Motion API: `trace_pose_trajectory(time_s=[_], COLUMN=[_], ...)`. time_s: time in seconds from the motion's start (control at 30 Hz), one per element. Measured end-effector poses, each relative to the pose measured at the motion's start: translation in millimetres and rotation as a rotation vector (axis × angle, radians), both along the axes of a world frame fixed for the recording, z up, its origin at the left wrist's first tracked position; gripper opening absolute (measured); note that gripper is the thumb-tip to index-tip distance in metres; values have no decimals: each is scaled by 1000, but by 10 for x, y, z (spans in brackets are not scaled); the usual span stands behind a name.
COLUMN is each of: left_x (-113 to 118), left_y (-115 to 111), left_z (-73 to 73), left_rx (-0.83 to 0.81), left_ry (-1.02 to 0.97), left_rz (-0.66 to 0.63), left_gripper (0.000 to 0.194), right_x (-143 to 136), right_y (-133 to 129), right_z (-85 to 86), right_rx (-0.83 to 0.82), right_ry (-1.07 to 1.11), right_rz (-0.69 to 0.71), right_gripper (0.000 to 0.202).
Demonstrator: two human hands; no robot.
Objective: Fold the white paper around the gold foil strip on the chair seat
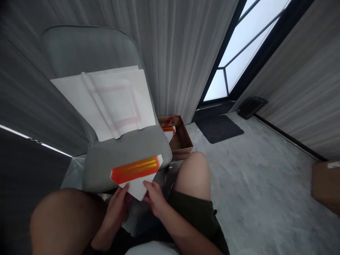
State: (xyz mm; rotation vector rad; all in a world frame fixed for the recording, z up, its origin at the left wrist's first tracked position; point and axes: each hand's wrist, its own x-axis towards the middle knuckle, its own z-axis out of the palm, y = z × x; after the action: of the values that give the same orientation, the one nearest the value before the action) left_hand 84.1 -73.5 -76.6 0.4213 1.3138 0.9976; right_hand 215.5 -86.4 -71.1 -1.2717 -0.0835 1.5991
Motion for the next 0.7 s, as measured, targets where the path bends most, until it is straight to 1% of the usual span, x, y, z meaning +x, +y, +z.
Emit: trace_pose_trajectory(time_s=[0.03, 0.1, 0.17, 0.23, 0.3, 0.37, 0.43, 0.47, 0.5, 0.57, 0.63, 0.7], left_x=[69, 199, 307, 371, 367, 282, 136, 54, -22, -129, -151, -115], left_y=[-22, -47, -31, 39, 172, 367, 608, 735, 857, 1061, 1173, 1189], left_z=[-33, -58, -15, 77, 175, 232, 224, 197, 158, 61, -37, -122], left_rx=[16, 54, 119, 217, 331, 428, 509, 558, 618, 723, 776, 823], left_ry=[22, 79, 136, 200, 293, 412, 544, 622, 714, 918, 1139, 1332], left_rz=[-22, -81, -168, -281, -378, -404, -392, -386, -373, -332, -273, -226], left_gripper=[41, 55, 65, 67, 64, 63, 59, 56, 52, 45, 38, 32], right_x=[31, 103, 229, 451, 781, 1192, 1620, 1819, 2000, 2288, 2476, 2581], right_y=[-10, 20, 93, 193, 320, 480, 680, 796, 922, 1199, 1496, 1799], right_z=[12, 55, 131, 238, 357, 461, 520, 524, 508, 405, 212, -53], right_rx=[1, 15, 47, 78, 107, 191, 244, 233, 222, 195, 119, 67], right_ry=[13, -35, -93, -114, -158, -244, -354, -393, -406, -374, -355, -377], right_rz=[-10, -25, -22, -13, -59, -148, -227, -269, -288, -231, -123, -96], right_gripper=[51, 50, 46, 44, 45, 45, 38, 33, 28, 22, 21, 23])
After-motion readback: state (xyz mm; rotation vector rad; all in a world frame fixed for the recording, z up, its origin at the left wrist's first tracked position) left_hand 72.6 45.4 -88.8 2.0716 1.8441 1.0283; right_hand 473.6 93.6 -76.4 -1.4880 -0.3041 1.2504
